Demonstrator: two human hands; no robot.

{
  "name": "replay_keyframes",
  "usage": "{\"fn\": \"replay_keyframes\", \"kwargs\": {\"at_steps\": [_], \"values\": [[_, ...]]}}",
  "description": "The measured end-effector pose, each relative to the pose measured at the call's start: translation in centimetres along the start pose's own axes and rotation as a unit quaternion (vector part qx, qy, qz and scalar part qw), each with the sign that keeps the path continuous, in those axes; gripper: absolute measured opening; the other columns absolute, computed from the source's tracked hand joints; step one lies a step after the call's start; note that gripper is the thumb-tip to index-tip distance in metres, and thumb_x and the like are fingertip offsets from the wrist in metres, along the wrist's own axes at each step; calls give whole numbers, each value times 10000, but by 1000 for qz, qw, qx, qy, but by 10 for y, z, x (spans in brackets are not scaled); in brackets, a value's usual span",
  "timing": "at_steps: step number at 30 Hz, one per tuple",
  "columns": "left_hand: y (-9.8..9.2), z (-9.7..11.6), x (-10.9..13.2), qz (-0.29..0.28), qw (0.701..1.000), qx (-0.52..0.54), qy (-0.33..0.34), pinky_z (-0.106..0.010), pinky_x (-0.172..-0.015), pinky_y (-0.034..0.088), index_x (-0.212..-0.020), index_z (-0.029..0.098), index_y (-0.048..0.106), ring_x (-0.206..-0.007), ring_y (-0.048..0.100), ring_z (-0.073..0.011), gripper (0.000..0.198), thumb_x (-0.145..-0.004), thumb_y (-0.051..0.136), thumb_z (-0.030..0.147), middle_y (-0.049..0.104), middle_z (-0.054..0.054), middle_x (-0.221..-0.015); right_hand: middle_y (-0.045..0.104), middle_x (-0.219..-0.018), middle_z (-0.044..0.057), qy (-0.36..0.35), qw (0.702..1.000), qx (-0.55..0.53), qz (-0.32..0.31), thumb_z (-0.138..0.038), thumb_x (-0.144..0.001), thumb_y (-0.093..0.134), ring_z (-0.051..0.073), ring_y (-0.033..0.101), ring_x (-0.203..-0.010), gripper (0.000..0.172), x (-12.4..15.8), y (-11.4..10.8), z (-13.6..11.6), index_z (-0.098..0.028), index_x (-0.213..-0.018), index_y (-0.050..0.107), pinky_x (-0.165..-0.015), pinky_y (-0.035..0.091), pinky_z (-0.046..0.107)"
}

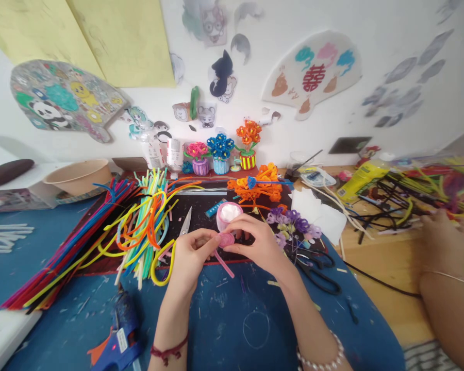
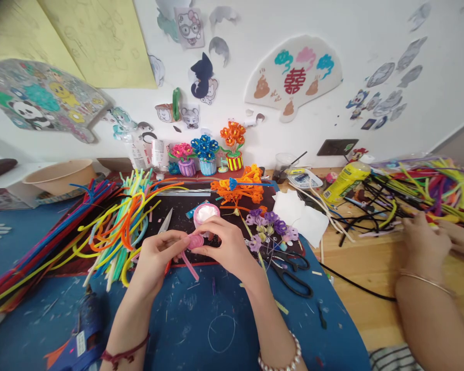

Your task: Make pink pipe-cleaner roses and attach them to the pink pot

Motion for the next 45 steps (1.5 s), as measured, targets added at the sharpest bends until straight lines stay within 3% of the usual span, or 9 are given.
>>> {"fn": "replay_keyframes", "kwargs": {"at_steps": [9, 12, 15, 19, 29, 35, 40, 45], "values": [[1, 1, 1, 1, 1000, 1, 7, -208, -494, 342, -684, 137, 740, -519, 454, -93, 228, -662, 809, 354, 614, -5, -574, 704, -1027, 47, 15, 1000, -5, -1, -307, -794, 808, 221, 651, -918, 217, -1, 0, 2, -257, -993, 735, -770, 502, 322], [-1, 3, 1, 3, 1000, 6, 17, -209, -508, 352, -705, 147, 741, -528, 458, -94, 230, -682, 804, 368, 608, 4, -574, 718, -998, 52, 71, 996, -59, 21, -339, -781, 806, 188, 639, -768, 305, 0, -5, 14, -249, -1061, 728, -643, 491, 295], [-2, 4, 1, 4, 1000, 7, 26, -213, -512, 355, -706, 158, 735, -527, 463, -97, 225, -695, 800, 373, 605, 10, -567, 732, -891, 60, 148, 980, -129, 36, -382, -809, 761, 179, 638, -687, 216, 3, -5, 30, -208, -936, 754, -599, 493, 292], [-1, 5, 1, 3, 999, -6, 33, -219, -493, 347, -704, 154, 733, -510, 483, -104, 205, -699, 801, 346, 638, -5, -577, 727, -761, 48, 202, 962, -180, 26, -416, -787, 762, 164, 618, -593, 238, 6, 2, 39, -182, -831, 761, -574, 508, 296], [5, 4, -1, -11, 998, -16, 60, -222, -515, 414, -717, 155, 738, -553, 590, -138, 182, -699, 801, 324, 708, -41, -638, 683, -675, 25, 216, 957, -191, 39, -322, -739, 775, 147, 590, -559, 165, 4, 9, 38, -168, -773, 723, -535, 480, 273], [4, 8, 1, -2, 998, -2, 66, -228, -508, 426, -730, 162, 744, -545, 577, -135, 186, -708, 795, 340, 697, -28, -637, 671, -634, 19, 218, 941, -254, 50, -448, -712, 822, 141, 576, -535, 301, 5, 3, 36, -167, -798, 756, -526, 489, 278], [3, 12, 3, 10, 998, 15, 62, -221, -519, 426, -725, 166, 737, -547, 549, -119, 173, -705, 798, 326, 676, -7, -634, 661, -641, 24, 206, 932, -298, 28, -526, -735, 799, 134, 567, -532, 380, 6, 1, 34, -164, -849, 776, -528, 482, 280], [3, 8, 2, 9, 998, 24, 59, -205, -514, 404, -743, 157, 737, -545, 520, -102, 187, -714, 796, 332, 657, -1, -628, 682, -696, 19, 234, 930, -284, -8, -425, -667, 870, 129, 585, -564, 333, 8, 10, 37, -167, -849, 765, -543, 492, 261]]}}
Point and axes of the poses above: each hand's wrist, its own x-axis away from the middle knuckle, its own y-axis out of the palm, z = x × y, the point moved 8 cm from there along -x, towards the middle knuckle
